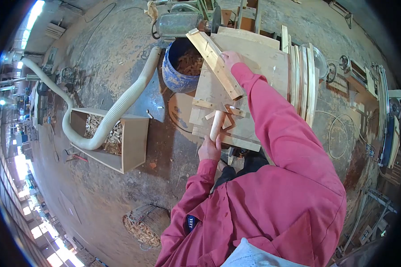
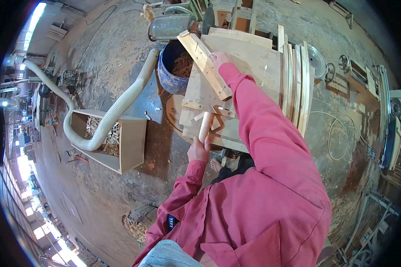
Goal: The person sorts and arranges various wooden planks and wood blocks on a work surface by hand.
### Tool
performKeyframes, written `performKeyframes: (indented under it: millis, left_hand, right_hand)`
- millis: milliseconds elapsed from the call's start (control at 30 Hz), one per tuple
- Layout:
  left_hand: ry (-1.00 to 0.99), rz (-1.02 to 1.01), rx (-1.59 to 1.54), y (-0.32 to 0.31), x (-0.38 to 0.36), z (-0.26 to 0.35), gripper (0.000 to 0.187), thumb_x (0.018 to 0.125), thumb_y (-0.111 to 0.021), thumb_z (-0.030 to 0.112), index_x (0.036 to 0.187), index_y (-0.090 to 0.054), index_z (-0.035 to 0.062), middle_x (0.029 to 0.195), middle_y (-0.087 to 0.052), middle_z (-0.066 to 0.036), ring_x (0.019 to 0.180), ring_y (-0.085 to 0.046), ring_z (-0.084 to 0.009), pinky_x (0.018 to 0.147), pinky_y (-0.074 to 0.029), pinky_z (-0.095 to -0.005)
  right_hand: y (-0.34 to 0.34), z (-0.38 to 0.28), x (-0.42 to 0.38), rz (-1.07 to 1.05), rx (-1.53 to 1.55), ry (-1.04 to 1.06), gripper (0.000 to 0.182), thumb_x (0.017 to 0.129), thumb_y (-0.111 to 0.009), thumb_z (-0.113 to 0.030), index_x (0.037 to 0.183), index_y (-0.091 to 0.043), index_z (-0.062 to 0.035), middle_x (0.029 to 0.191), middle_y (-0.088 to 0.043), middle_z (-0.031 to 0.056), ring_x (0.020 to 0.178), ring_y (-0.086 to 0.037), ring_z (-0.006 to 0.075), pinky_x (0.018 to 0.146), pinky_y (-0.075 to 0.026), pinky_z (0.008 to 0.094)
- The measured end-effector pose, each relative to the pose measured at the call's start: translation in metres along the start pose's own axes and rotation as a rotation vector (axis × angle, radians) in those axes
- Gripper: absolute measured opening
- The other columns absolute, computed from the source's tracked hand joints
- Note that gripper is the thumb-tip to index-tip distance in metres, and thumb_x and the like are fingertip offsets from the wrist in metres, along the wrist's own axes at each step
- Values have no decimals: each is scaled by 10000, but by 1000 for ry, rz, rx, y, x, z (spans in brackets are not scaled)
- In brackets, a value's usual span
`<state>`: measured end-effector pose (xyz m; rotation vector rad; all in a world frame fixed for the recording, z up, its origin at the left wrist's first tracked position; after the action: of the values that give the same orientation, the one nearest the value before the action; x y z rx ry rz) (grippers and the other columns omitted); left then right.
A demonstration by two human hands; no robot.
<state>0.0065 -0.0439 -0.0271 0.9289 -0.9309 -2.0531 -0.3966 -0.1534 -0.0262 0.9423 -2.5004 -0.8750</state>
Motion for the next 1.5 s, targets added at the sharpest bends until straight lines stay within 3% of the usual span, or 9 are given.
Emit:
performKeyframes:
  millis: [200,500,600,667,767,867,1100,1167,1500]
  left_hand:
    - [-6,12,25,-15,8,-6,477,1021,-567,505,996,-528,31,793,-705,-230,789,-700,-474,704,-542,-570]
    - [-72,96,6,-22,10,-7,508,1014,-570,542,969,-539,37,776,-688,-256,779,-684,-497,671,-521,-583]
    - [-79,84,29,-19,6,-6,506,1015,-565,540,995,-540,35,801,-692,-270,796,-682,-501,689,-519,-594]
    - [-85,92,40,-19,6,-4,507,1014,-561,541,1010,-542,33,817,-694,-279,806,-682,-503,701,-517,-600]
    - [-84,78,78,-12,4,-1,480,1026,-549,510,995,-519,31,845,-692,-294,804,-684,-500,713,-523,-594]
    - [-54,48,93,-3,0,2,497,1025,-539,525,993,-519,30,847,-691,-298,809,-685,-500,719,-525,-590]
    - [-44,38,7,4,-4,-2,471,1008,-580,503,993,-532,35,800,-697,-256,765,-688,-485,678,-534,-584]
    - [-46,49,10,4,-5,-3,452,1010,-598,482,959,-527,38,769,-701,-216,718,-697,-449,639,-543,-557]
    - [-14,4,7,-1,-3,-2,454,1014,-588,482,971,-527,34,797,-705,-208,741,-704,-446,663,-549,-546]
  right_hand:
    - [0,7,2,25,80,18,256,980,-638,-248,1128,-766,-82,1077,-741,197,1028,-702,390,910,-540,446]
    - [7,27,16,-19,-64,-34,252,957,-631,-279,1130,-782,-176,1134,-741,149,1063,-693,386,935,-538,470]
    - [32,41,-4,87,-67,-159,253,956,-643,-306,1128,-779,-178,1154,-732,171,1083,-687,381,940,-533,473]
    - [49,25,-28,261,56,31,259,935,-677,-315,1110,-775,-153,1096,-731,197,1047,-682,396,936,-528,475]
    - [55,4,-56,236,-55,178,271,916,-701,-302,1112,-768,-126,1023,-715,207,1026,-662,420,950,-517,485]
    - [34,25,-58,239,16,111,248,907,-705,-269,1092,-773,-118,966,-695,208,1028,-643,436,956,-506,502]
    - [-2,12,-29,42,-132,19,231,953,-642,-248,1095,-780,-128,1014,-698,229,1047,-648,415,927,-504,500]
    - [0,-8,-17,-40,-12,-67,290,978,-630,-325,1163,-774,-156,1081,-701,215,1047,-659,414,928,-510,497]
    - [-23,12,18,26,62,-41,288,959,-640,-314,1141,-785,-144,1092,-728,207,1044,-677,410,935,-519,481]
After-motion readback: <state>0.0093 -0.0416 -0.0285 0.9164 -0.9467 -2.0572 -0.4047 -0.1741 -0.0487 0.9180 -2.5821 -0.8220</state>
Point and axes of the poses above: each hand's wrist, its own x-axis towards the middle knuckle, its own y-axis out of the back of the hand, z = x × y, the point moved 8 cm from there along x, towards the middle knuckle
